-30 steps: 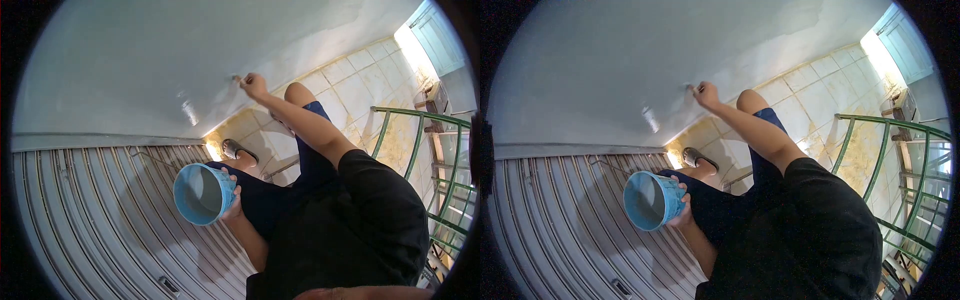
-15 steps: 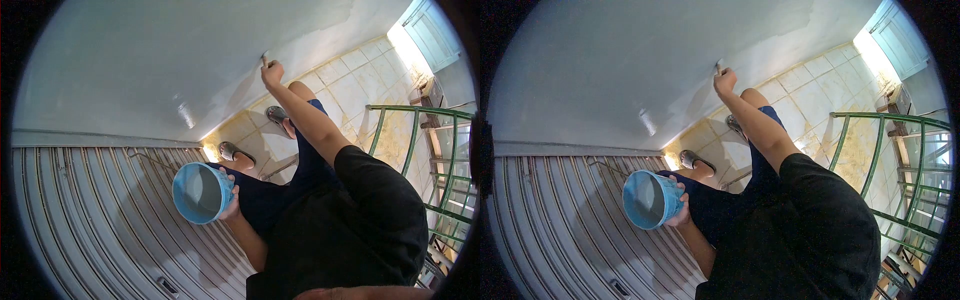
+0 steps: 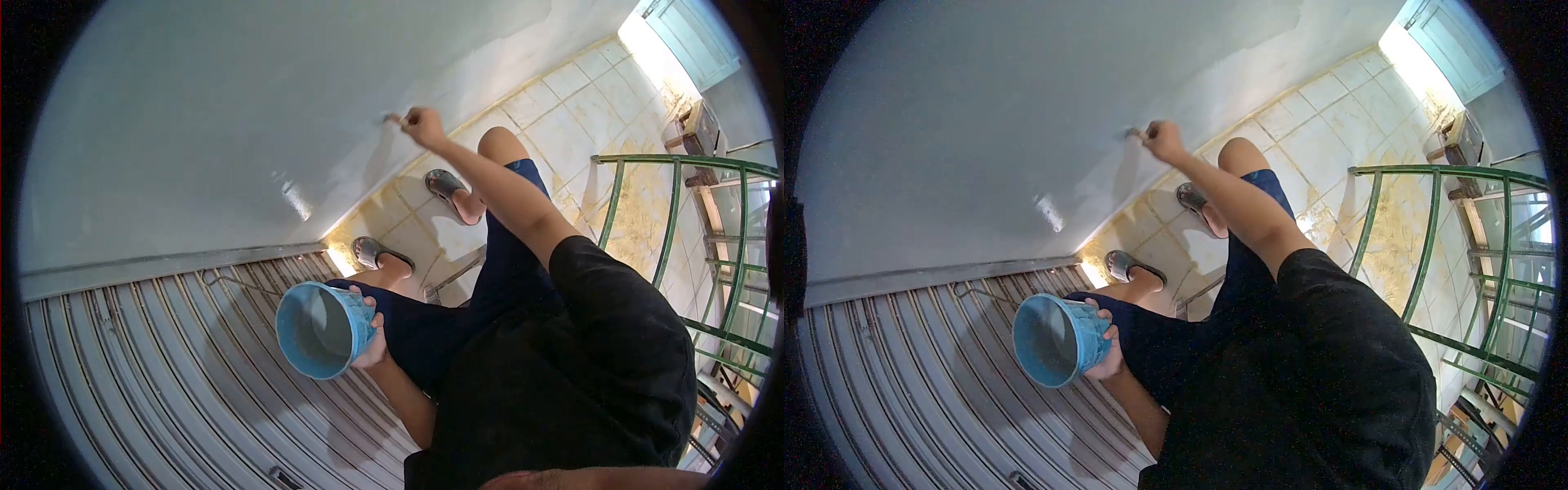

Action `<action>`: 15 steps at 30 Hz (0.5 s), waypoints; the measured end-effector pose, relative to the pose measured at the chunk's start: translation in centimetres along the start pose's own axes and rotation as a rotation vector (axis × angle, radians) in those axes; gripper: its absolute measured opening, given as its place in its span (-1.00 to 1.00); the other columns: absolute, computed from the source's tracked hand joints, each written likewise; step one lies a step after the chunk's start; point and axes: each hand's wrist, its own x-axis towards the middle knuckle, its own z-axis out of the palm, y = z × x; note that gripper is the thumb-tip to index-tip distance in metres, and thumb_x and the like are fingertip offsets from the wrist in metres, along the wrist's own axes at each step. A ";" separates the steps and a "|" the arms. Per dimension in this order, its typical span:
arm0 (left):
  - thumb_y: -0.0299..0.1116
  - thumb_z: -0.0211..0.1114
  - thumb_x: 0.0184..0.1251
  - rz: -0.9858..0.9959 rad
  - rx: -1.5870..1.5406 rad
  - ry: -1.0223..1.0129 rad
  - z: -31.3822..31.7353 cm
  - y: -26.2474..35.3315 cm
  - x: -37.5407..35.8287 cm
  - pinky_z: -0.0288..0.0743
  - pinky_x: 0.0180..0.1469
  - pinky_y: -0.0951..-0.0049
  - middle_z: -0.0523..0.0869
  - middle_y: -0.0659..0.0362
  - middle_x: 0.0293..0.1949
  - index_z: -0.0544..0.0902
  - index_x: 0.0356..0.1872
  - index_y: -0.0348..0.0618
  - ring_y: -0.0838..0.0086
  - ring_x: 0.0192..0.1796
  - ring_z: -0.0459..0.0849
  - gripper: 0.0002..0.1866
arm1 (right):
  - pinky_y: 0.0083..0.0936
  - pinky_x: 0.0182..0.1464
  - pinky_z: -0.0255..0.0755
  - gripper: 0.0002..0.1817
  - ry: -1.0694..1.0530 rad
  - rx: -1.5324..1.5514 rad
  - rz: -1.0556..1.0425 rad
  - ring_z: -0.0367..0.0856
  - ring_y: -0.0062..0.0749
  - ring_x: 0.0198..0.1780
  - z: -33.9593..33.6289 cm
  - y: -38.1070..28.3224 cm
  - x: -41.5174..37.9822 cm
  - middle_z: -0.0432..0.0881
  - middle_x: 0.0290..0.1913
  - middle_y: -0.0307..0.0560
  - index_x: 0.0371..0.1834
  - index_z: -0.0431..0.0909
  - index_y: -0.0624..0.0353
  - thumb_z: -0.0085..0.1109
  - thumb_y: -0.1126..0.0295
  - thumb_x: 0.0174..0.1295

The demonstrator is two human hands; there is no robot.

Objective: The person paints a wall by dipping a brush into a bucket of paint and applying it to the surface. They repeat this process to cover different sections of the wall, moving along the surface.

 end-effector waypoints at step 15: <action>-0.11 0.46 0.15 -0.003 0.082 0.039 -0.6 0.1 0.2 0.48 0.03 0.12 0.15 -0.07 0.52 0.30 0.49 0.11 -0.01 0.36 0.30 -0.15 | -0.24 -0.24 0.57 -0.71 0.582 -0.009 0.270 0.71 -0.09 -0.41 -4.7 3.7 4.7 0.70 -0.49 0.19 -0.48 0.69 0.33 0.49 0.28 0.06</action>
